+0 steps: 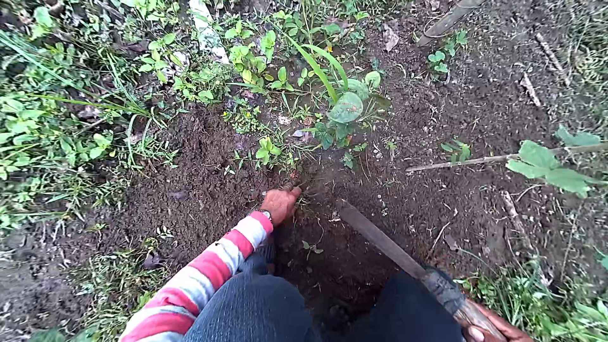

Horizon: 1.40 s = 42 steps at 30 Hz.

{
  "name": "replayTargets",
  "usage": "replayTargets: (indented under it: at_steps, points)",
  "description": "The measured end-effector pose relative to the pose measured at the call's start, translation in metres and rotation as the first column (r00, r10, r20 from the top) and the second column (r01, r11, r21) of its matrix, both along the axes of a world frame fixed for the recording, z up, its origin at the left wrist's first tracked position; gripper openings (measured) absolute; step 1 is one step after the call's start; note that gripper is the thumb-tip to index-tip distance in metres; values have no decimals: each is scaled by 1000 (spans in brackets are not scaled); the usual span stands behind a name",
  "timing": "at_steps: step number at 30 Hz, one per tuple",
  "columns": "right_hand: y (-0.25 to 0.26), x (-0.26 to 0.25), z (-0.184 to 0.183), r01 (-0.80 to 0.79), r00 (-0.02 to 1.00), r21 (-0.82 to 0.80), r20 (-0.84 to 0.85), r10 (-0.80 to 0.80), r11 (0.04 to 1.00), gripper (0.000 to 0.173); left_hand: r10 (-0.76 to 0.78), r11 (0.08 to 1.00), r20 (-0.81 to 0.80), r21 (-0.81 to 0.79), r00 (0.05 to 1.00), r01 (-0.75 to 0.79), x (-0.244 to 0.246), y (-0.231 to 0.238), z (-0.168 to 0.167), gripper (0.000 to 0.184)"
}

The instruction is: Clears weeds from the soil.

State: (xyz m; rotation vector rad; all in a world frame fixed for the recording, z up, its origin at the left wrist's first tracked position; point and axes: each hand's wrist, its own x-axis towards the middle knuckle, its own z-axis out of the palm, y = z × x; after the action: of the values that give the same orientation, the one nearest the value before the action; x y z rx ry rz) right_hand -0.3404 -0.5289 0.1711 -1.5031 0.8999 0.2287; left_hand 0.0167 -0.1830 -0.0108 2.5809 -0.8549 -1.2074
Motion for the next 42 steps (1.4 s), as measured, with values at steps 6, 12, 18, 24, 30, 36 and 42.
replayTargets:
  at_steps: [6,12,18,24,30,36,42]
  points:
    - [28,88,-83,-4,999,47,-51,6,999,60,471,877,370,-290,801,-382,31,78,0,36]
    - [59,118,-134,-39,998,-71,54,43,997,66,233,967,308,-169,922,-189,21,14,-1,61]
    - [4,74,-73,-82,985,-118,139,98,990,58,170,979,240,73,956,-192,18,-6,-21,70]
    - [-42,53,-70,-53,997,193,-50,64,980,57,18,999,171,33,985,-24,34,18,-31,28]
    - [70,138,-132,-44,999,62,23,43,997,67,179,982,127,-81,976,-170,35,28,-23,36]
    - [39,100,-81,-288,717,-801,182,672,525,56,629,773,177,-252,757,-582,24,77,-7,37]
    - [20,55,-30,-159,970,-153,158,183,975,56,702,712,362,-353,613,-607,40,109,27,30]
